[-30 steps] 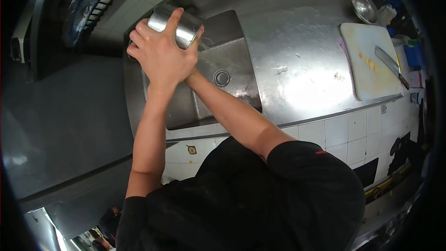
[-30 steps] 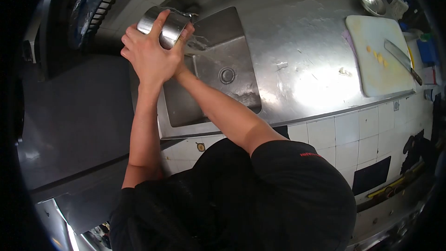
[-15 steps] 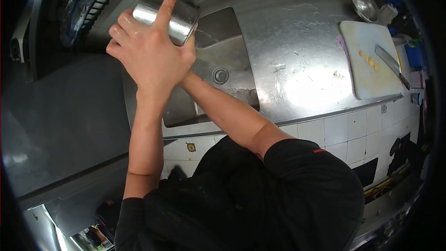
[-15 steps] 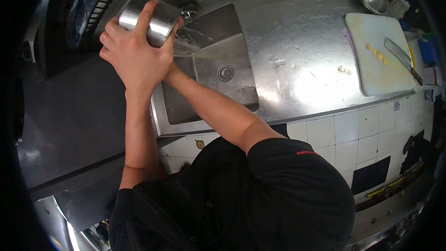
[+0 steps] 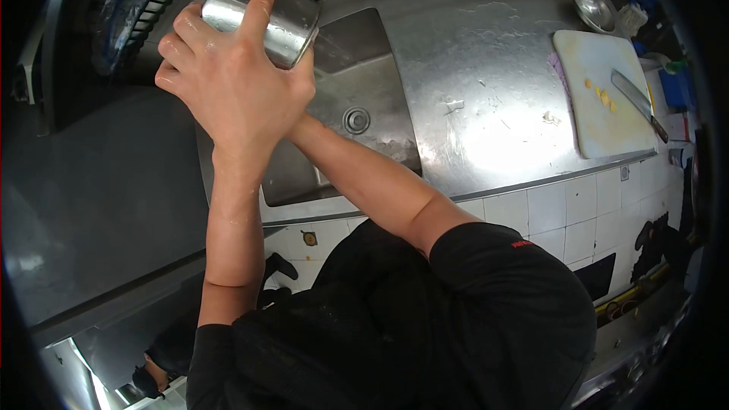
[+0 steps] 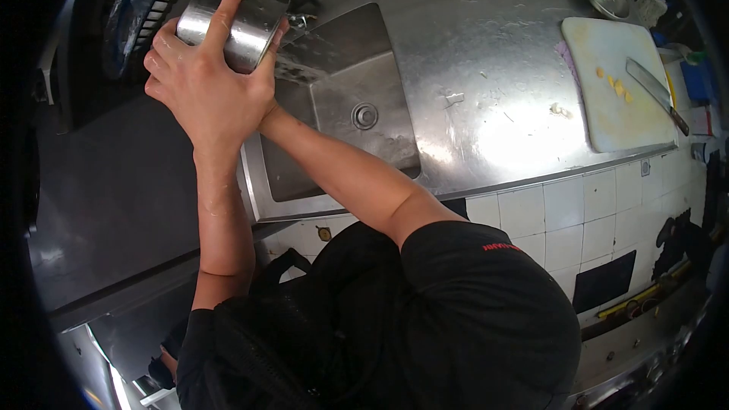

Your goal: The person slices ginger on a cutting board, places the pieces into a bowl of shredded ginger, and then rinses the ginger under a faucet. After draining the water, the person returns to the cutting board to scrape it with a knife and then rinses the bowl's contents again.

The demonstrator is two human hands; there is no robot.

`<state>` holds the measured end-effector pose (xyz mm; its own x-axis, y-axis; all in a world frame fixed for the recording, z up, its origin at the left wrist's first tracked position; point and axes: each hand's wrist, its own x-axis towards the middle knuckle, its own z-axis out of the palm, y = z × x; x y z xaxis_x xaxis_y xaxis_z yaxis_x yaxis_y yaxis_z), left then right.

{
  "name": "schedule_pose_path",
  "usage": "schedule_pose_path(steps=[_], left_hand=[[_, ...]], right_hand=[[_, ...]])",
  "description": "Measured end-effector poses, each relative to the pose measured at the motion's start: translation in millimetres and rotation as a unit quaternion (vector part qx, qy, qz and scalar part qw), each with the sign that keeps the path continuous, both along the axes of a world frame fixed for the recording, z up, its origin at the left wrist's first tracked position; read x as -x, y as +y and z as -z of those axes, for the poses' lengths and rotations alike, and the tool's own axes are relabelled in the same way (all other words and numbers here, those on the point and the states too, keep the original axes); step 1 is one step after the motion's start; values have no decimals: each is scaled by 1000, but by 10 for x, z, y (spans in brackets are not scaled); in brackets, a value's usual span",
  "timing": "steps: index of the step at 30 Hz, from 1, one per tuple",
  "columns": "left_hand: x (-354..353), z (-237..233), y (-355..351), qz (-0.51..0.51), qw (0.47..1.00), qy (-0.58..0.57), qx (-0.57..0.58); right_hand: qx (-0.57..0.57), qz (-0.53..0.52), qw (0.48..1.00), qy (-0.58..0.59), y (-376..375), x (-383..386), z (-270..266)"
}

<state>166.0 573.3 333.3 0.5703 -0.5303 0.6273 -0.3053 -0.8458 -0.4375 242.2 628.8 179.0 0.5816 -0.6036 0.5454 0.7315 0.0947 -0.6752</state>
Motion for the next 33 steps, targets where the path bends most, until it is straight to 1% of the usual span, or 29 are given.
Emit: schedule_pose_path(steps=[8, 11, 13, 14, 16, 17, 18, 19, 20, 21, 22, 23, 25, 26, 27, 28, 30, 31, 32, 33], left_hand=[[-90, 83, 95, -1, 1000, 10, 17], [-164, 178, 183, -8, 998, 30, 47], [-259, 295, 304, 3, 993, 58, 104], [-333, 374, 383, 2, 993, 58, 107], [-501, 553, 557, 23, 965, 132, 225], [-556, 615, 622, 1, 948, 173, 268], [-680, 754, 756, 2, 921, 207, 329], [-845, 944, 939, 4, 890, 239, 389], [-998, 1175, 1142, -29, 862, 273, 427], [-1160, 1426, 1314, -16, 816, 307, 490], [-1282, 1702, 1467, 11, 700, 361, 617], [-1380, 2003, 1611, 38, 559, 402, 724], [-1475, 2630, 1862, 66, 282, 468, 835], [-1507, 2965, 1918, 85, 247, 483, 836], [-1466, 3022, 1822, 69, 218, 466, 855], [-1493, 3048, 1808, 75, 212, 462, 858], [-1488, 3158, 1809, 3, 151, 467, 871], [-1509, 3175, 1783, 17, 178, 456, 872], [-1549, 3187, 1768, 12, 167, 446, 879], [-1607, 3202, 1770, 24, 139, 452, 881]], right_hand=[[24, 40, 998, 39, 70, -81, 162], [33, 52, 997, 55, 91, -147, 229], [41, 62, 995, 62, 109, -217, 275], [46, 64, 995, 66, 108, -279, 292], [62, 69, 993, 79, 104, -406, 357], [72, 66, 991, 89, 101, -470, 404], [86, 53, 990, 98, 83, -525, 460], [121, -6, 982, 144, 20, -564, 539], [127, -4, 982, 142, 7, -612, 584], [237, -36, 944, 227, 15, -655, 623], [342, -66, 885, 308, 10, -683, 643], [418, -121, 831, 346, -37, -691, 622], [542, -158, 739, 369, 48, -859, 960], [549, -147, 738, 364, 70, -939, 1087], [578, -162, 702, 383, 111, -967, 1224], [605, -181, 662, 403, 122, -998, 1261], [622, -187, 645, 403, 110, -1126, 1345], [631, -196, 634, 403, 110, -1149, 1353], [640, -205, 622, 401, 106, -1197, 1357], [639, -195, 622, 409, 91, -1253, 1263]])
